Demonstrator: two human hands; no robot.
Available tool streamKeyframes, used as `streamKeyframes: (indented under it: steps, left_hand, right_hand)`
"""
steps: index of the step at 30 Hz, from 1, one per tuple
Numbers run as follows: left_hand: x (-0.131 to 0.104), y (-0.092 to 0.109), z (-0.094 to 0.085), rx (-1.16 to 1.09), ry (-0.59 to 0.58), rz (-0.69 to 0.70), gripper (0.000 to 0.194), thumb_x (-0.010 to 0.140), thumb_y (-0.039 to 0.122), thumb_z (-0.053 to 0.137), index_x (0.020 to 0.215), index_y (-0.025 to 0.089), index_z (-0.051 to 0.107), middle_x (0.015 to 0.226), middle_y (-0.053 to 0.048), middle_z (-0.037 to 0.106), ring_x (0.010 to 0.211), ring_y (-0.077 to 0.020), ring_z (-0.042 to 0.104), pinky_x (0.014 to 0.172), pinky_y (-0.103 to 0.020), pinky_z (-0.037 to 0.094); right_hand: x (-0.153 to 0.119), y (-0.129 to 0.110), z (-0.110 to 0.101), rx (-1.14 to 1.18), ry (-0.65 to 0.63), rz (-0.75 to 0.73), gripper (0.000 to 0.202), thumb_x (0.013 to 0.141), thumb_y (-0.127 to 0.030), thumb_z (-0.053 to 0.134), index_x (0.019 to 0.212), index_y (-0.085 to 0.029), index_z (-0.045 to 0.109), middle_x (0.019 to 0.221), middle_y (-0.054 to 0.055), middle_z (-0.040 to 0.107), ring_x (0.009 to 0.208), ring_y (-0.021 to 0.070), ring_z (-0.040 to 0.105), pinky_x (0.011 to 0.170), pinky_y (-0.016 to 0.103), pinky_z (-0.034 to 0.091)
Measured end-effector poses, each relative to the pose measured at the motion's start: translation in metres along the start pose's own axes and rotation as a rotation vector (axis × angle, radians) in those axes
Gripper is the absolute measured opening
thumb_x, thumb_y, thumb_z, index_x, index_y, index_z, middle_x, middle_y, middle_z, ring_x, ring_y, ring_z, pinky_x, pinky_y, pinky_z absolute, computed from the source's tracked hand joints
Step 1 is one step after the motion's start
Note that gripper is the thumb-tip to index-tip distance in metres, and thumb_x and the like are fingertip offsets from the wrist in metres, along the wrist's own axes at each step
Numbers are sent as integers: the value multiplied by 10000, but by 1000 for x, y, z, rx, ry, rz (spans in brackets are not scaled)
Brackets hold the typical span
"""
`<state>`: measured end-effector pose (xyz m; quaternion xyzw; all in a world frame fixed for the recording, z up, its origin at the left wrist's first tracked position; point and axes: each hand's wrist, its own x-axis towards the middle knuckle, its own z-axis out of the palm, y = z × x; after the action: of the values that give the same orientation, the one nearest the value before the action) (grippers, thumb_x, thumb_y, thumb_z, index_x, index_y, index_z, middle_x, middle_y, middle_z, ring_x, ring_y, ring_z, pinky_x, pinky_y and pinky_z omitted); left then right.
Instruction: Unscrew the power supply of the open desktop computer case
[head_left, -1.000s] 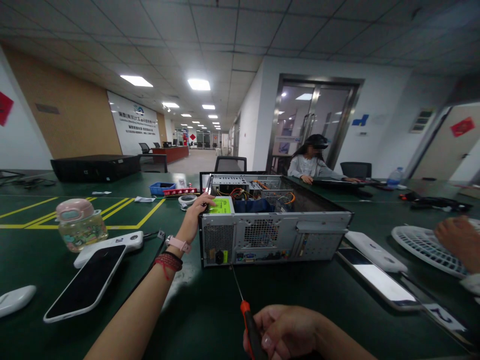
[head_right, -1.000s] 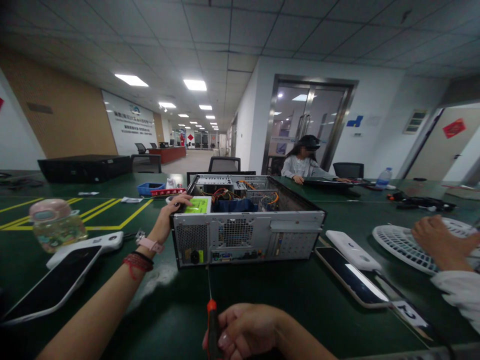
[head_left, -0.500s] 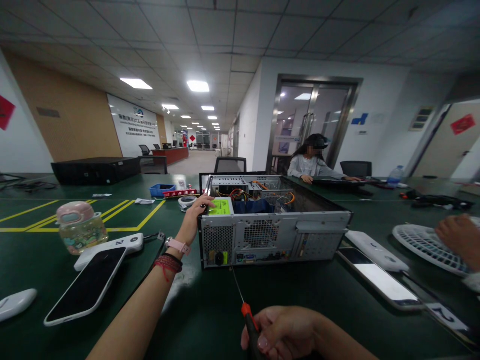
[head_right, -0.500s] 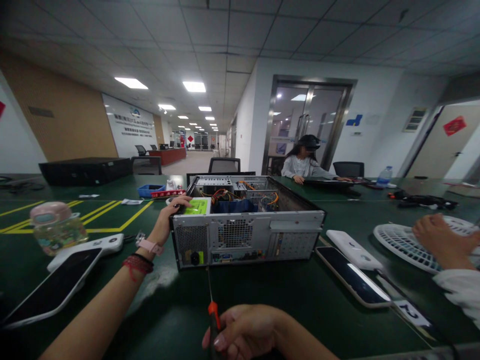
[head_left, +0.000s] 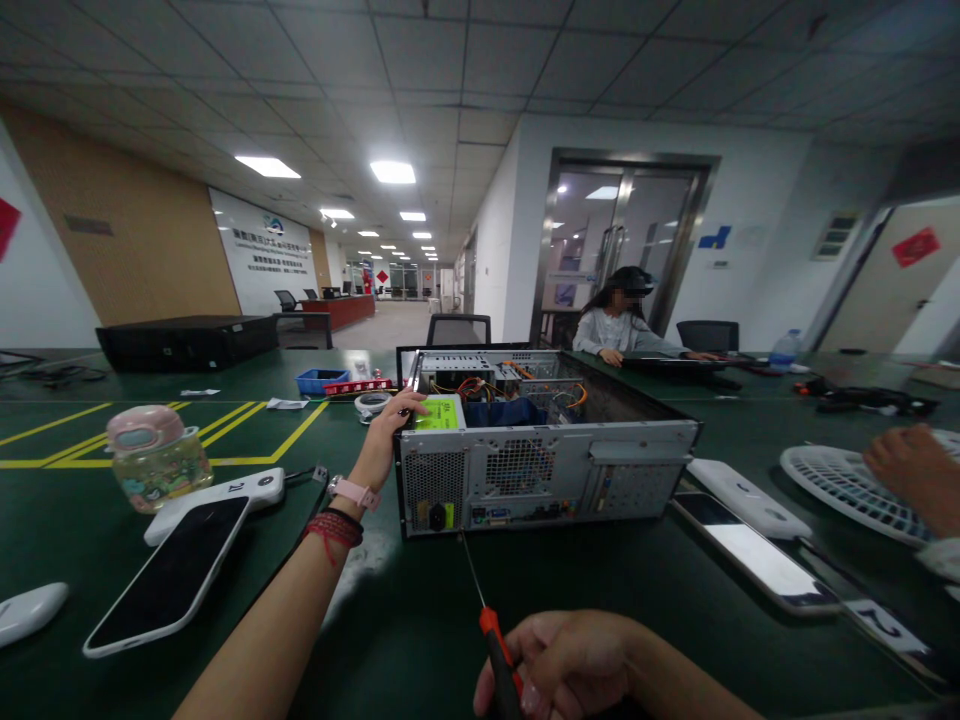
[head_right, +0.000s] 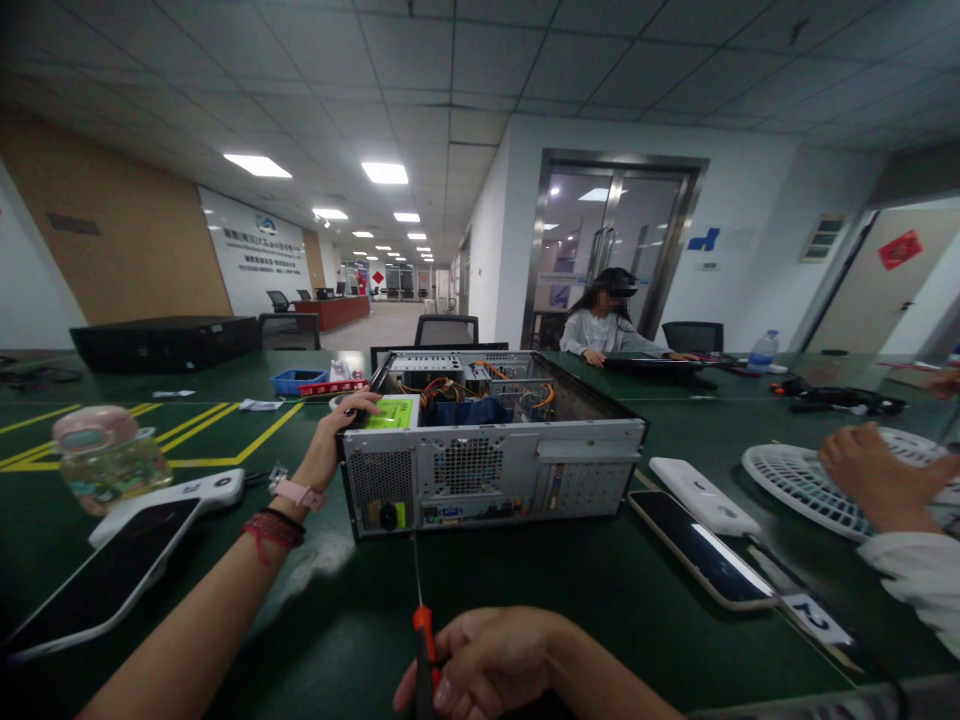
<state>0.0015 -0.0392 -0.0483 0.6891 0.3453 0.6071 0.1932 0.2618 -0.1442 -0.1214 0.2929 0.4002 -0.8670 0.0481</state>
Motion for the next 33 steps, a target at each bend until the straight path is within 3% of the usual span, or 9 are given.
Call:
streamKeyframes:
  steps: [9, 16, 25, 33]
  left_hand:
    - [0, 0, 1, 17, -1, -10, 301, 810, 307, 364, 820, 171, 632, 1178, -92, 638, 1312, -285, 420, 1162, -445, 235]
    - [0, 0, 0, 16, -1, 3, 299, 809, 307, 365, 829, 167, 629, 1175, -95, 634, 1278, -275, 454, 1155, -424, 243]
    - [0, 1, 1, 15, -1, 2, 300, 810, 306, 365, 828, 164, 628, 1175, -97, 635, 1294, -266, 446, 1165, -418, 225]
    - [0, 0, 2, -8, 9, -4, 303, 806, 309, 376, 820, 153, 635, 1163, -110, 639, 1284, -274, 456, 1154, -429, 242]
  right_hand:
    - [0, 7, 4, 16, 163, -5, 464, 401, -251, 847, 795, -74, 677, 692, 13, 657, 469, 72, 596, 448, 143, 500]
    - [5, 7, 3, -6, 123, 11, 425, 438, -186, 811, 817, -83, 648, 640, 9, 641, 452, 71, 575, 430, 141, 482]
    - [2, 2, 3, -4, 6, -14, 512, 479, -111, 710, 990, -112, 674, 751, 25, 667, 516, 75, 615, 464, 151, 507]
    - [1, 5, 6, 4, 123, -16, 515, 436, -180, 793, 927, -85, 673, 737, 16, 662, 485, 59, 595, 444, 129, 490]
